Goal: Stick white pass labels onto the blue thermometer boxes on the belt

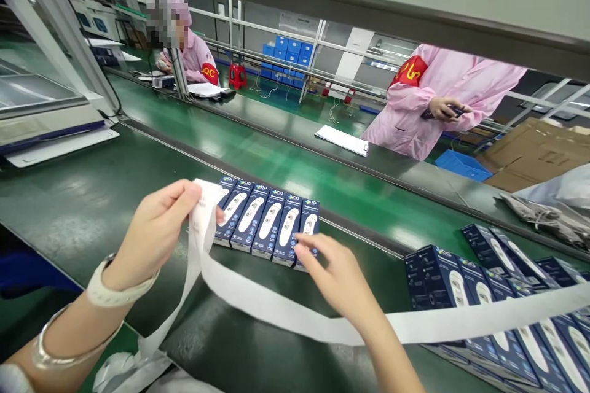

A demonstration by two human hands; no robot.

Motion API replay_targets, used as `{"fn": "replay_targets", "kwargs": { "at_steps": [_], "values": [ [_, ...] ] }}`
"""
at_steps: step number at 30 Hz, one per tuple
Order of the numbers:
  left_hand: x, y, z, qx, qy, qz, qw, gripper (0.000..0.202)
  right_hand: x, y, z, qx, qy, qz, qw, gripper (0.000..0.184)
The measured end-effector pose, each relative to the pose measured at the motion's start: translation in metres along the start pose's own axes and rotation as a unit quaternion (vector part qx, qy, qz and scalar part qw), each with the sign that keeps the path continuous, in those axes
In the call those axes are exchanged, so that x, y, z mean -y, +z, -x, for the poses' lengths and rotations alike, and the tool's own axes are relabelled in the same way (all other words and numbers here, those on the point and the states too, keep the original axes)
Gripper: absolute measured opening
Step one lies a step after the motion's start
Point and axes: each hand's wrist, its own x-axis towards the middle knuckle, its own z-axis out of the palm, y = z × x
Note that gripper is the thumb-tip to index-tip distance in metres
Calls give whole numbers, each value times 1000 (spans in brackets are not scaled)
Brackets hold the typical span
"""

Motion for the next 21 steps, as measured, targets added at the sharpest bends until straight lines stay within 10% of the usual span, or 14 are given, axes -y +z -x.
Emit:
{"fn": "replay_targets", "kwargs": {
  "at_steps": [4, 8, 21],
  "values": [
    [43, -26, -41, -133, 22, -119, 984, 35, -36, 11, -62, -86, 139, 3, 987, 56],
    [82, -36, -55, 52, -186, 25, 981, 31, -66, 29, -82, -17, 171, -40, 984, 56],
    [76, 21, -32, 269, -237, 81, 930, 37, -100, 18, 31, 22, 303, -10, 953, 53]
  ]
}}
